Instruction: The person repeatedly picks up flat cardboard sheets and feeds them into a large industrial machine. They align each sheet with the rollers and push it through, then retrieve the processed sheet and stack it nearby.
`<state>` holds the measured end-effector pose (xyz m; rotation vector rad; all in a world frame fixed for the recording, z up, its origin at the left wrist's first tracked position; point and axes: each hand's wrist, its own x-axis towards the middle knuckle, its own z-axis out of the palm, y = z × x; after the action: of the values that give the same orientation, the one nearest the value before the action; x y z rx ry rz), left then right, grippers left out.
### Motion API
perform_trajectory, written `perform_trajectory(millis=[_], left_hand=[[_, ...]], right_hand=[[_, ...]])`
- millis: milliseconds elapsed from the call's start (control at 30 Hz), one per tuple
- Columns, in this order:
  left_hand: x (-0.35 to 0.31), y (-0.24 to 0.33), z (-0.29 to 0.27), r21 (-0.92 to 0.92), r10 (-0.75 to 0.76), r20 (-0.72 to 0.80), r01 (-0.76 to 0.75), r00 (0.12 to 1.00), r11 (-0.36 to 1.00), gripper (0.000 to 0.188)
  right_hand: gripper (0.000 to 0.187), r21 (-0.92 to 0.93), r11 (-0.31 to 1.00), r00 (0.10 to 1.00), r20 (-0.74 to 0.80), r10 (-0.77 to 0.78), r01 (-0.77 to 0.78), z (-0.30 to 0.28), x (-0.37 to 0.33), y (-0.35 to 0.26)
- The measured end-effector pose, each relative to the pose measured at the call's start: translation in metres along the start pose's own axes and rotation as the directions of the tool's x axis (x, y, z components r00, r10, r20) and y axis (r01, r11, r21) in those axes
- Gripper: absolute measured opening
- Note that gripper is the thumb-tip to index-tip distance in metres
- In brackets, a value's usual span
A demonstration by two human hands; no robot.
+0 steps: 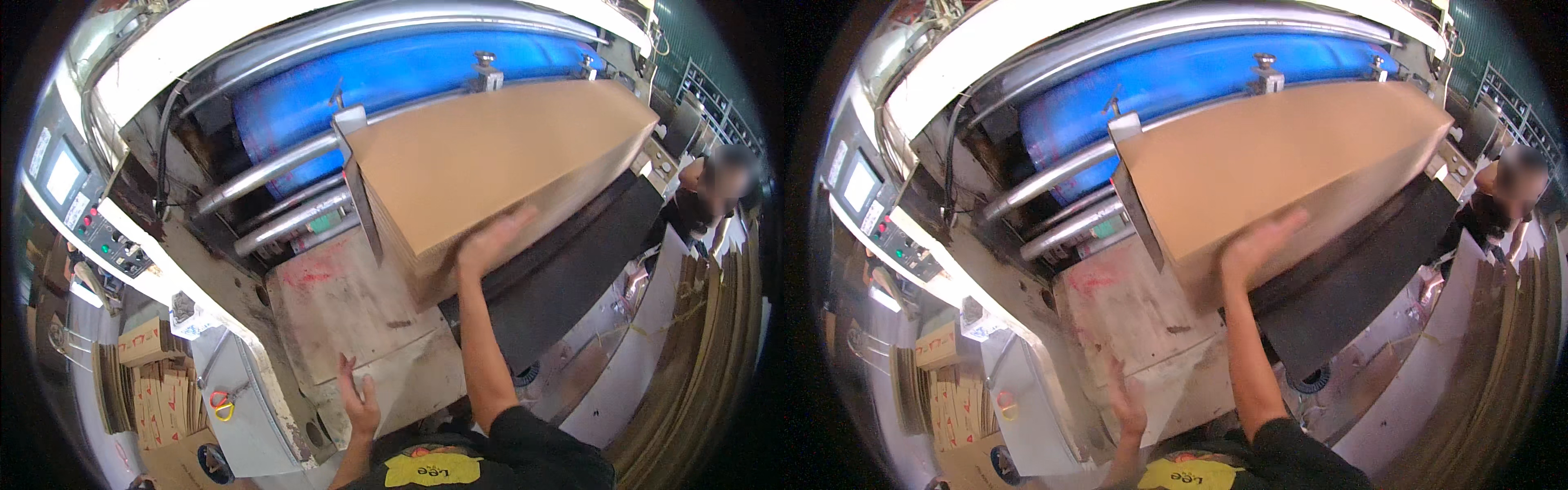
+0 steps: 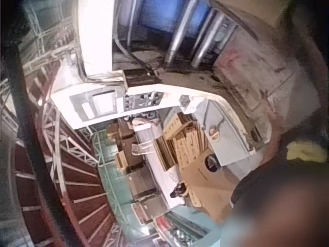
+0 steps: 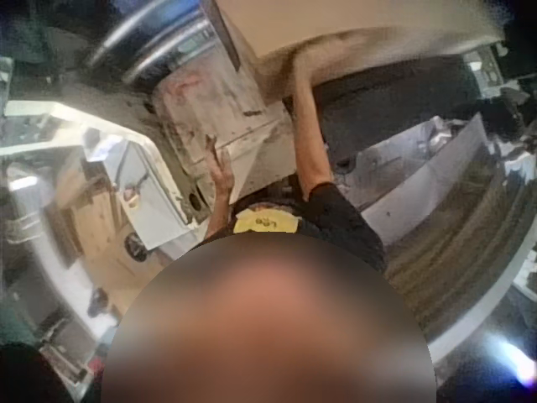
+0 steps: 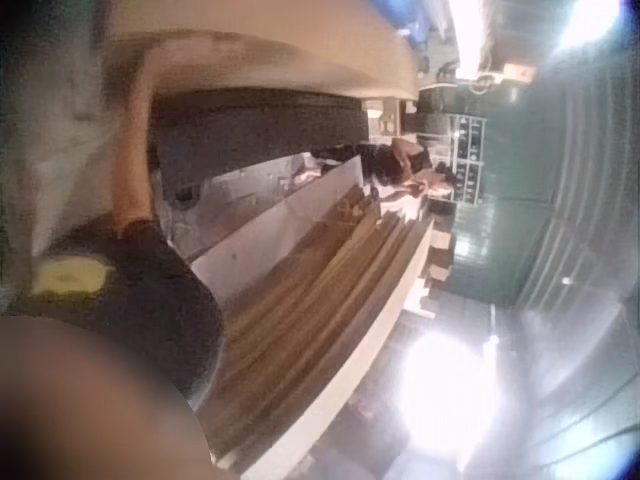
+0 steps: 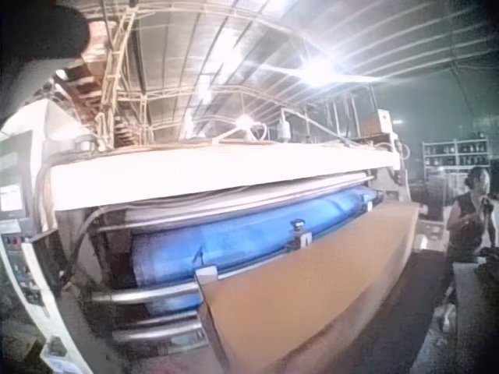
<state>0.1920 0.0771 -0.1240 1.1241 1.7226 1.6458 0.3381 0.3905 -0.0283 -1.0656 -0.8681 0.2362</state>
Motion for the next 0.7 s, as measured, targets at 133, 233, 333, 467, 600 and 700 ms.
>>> perform_trajectory(millis=[133, 233, 333, 467, 600, 700], left_hand=[[0.017, 0.008, 0.006, 0.046, 0.116, -0.007, -0.115, 0.993, 0.992, 0.058], [0.052, 0.005, 0.031, 0.015, 0.311, 0.054, -0.312, 0.949, 0.95, 0.067], [0.118, 0.006, 0.074, -0.05, 0.442, 0.091, -0.439, 0.892, 0.897, 0.091], [0.222, 0.033, 0.136, -0.275, 0.375, -0.13, -0.397, 0.918, 0.876, 0.081], [0.281, 0.061, 0.17, -0.303, 0.734, -0.138, -0.733, 0.666, 0.609, 0.08], [0.292, 0.065, 0.174, -0.288, 0.748, -0.095, -0.738, 0.656, 0.61, 0.086]], right_hand=[[0.061, -0.165, 0.986, 0.996, 0.081, -0.025, 0.038, 0.014, 0.008, 0.008], [0.064, -0.12, 0.992, 0.996, 0.075, 0.045, -0.036, -0.002, 0.002, 0.017], [0.066, 0.042, 0.996, 0.997, -0.025, 0.076, -0.075, -0.025, -0.005, 0.022], [0.069, 0.005, 0.998, 0.998, -0.008, 0.061, -0.061, -0.021, -0.004, 0.02], [0.069, 0.003, 0.999, 0.997, 0.071, 0.038, -0.038, 0.012, 0.013, 0.012], [0.066, -0.117, 0.992, 0.997, 0.071, -0.031, 0.039, 0.017, 0.016, 0.008]])
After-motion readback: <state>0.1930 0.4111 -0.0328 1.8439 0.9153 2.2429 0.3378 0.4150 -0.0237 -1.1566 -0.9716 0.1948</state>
